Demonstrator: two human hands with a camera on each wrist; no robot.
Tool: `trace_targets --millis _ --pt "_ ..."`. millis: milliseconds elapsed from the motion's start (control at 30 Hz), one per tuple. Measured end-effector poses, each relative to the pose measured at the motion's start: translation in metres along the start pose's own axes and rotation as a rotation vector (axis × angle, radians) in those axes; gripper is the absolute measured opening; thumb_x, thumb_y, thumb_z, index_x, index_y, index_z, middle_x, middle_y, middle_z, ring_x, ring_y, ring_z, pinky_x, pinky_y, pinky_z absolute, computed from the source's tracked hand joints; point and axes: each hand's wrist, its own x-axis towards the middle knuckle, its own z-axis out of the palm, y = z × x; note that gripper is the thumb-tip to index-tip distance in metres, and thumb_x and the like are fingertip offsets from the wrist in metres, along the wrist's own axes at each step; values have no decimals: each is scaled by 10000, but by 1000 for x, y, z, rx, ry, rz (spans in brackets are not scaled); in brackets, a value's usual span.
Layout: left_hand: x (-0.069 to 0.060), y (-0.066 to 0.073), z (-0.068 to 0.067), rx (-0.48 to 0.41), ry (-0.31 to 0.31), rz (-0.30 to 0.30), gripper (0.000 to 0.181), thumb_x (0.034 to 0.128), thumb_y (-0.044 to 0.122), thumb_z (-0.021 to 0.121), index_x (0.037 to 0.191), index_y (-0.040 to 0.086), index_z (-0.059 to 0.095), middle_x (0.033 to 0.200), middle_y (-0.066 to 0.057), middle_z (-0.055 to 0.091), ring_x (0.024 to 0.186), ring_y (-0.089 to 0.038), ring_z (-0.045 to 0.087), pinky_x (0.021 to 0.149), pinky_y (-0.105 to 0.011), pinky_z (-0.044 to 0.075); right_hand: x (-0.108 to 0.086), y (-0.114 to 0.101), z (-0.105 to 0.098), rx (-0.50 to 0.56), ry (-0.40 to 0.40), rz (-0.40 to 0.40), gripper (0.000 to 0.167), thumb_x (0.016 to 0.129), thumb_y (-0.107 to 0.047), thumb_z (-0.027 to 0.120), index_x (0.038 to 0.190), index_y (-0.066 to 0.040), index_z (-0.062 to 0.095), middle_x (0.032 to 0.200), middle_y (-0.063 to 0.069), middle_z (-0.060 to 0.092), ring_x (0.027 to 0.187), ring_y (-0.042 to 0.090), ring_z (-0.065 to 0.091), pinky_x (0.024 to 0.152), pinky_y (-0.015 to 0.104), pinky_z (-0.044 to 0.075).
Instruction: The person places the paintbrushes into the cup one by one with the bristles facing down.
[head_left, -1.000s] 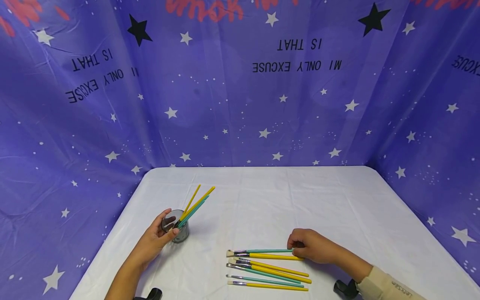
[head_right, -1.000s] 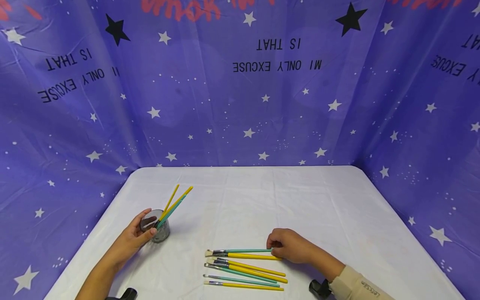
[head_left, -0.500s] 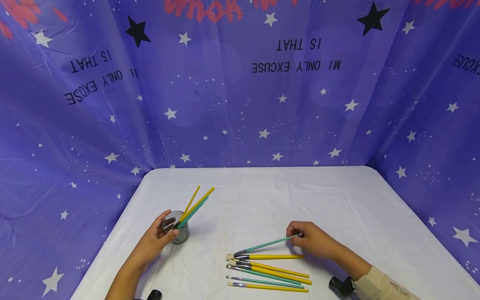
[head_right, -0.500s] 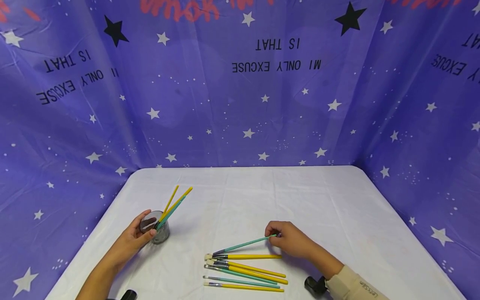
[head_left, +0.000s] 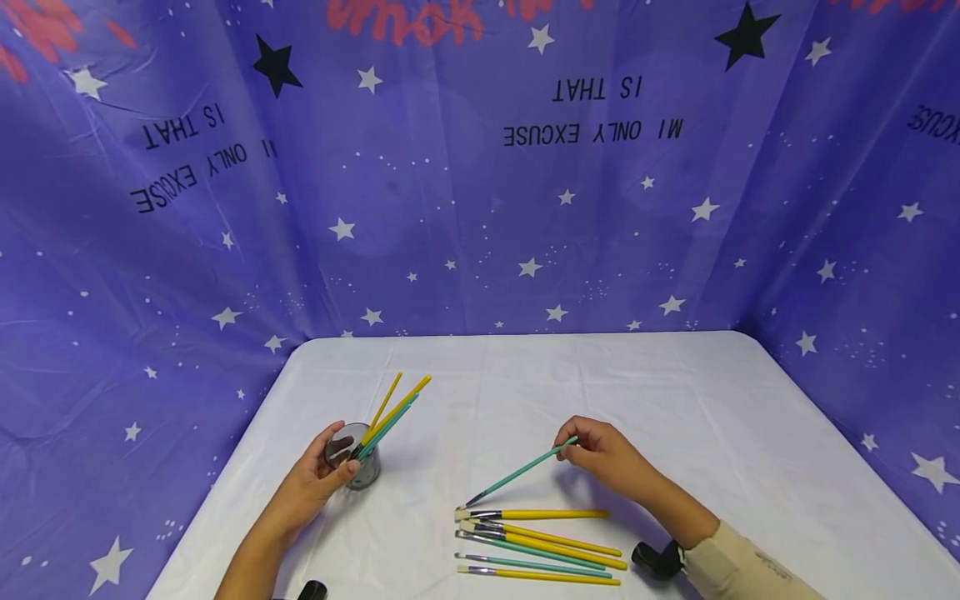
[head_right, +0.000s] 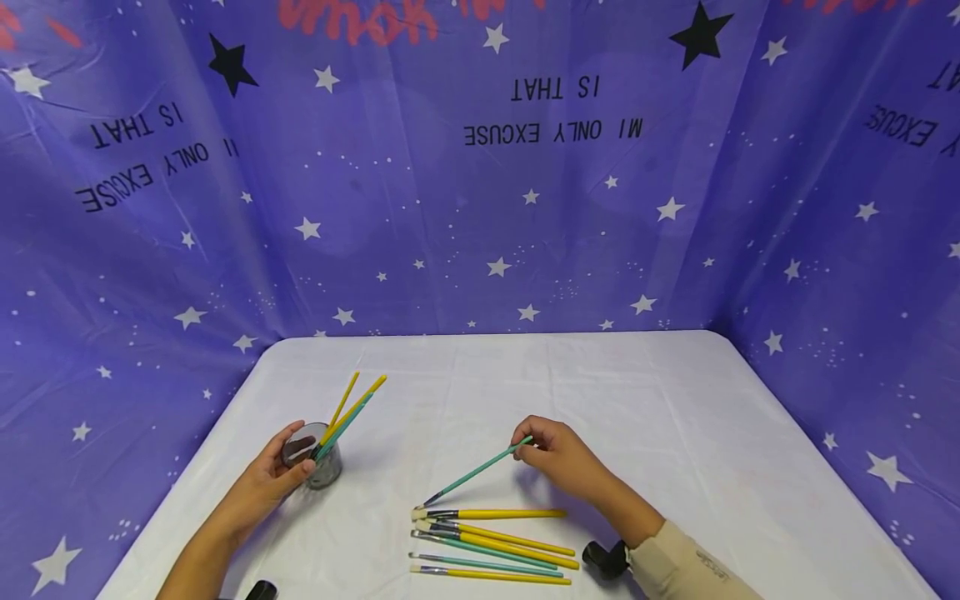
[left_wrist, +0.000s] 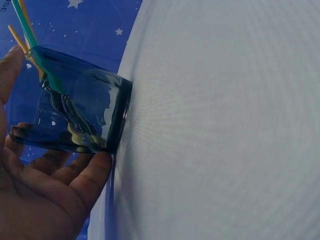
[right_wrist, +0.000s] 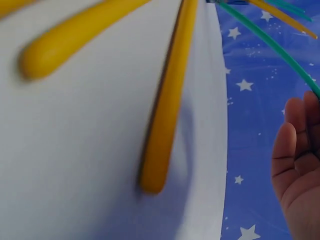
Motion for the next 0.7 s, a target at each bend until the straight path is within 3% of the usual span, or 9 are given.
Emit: trace_targets --millis 200,367,567,700 --pt "0 0 1 -6 5 17 773 987 133 635 1582 83 145 1528 -313 304 1390 -427 350 930 -178 430 10 -8 5 67 49 -22 73 968 -43 595 1031 -35 630 995 201 649 923 410 626 770 392 536" --pt "0 -1 1 -15 9 25 772 984 127 637 1581 81 151 1525 -316 309 1385 -427 356 926 -173 428 18 -16 9 125 104 -63 85 974 -32 585 1045 5 615 977 192 651 902 282 660 771 355 547" --pt "1 -1 1 -14 13 19 770 984 136 639 1582 96 155 1526 -305 316 1385 -420 361 925 -172 429 29 -24 15 241 140 -99 114 991 -56 587 1048 42 584 954 168 659 907 308 672 761 357 563" --pt "0 -1 1 -13 13 19 774 985 138 638 1584 91 149 1526 -304 316 1386 -419 360 923 -166 430 36 -30 20 311 146 -126 154 993 -58 588 1054 80 561 948 155 656 907 247 686 765 344 568"
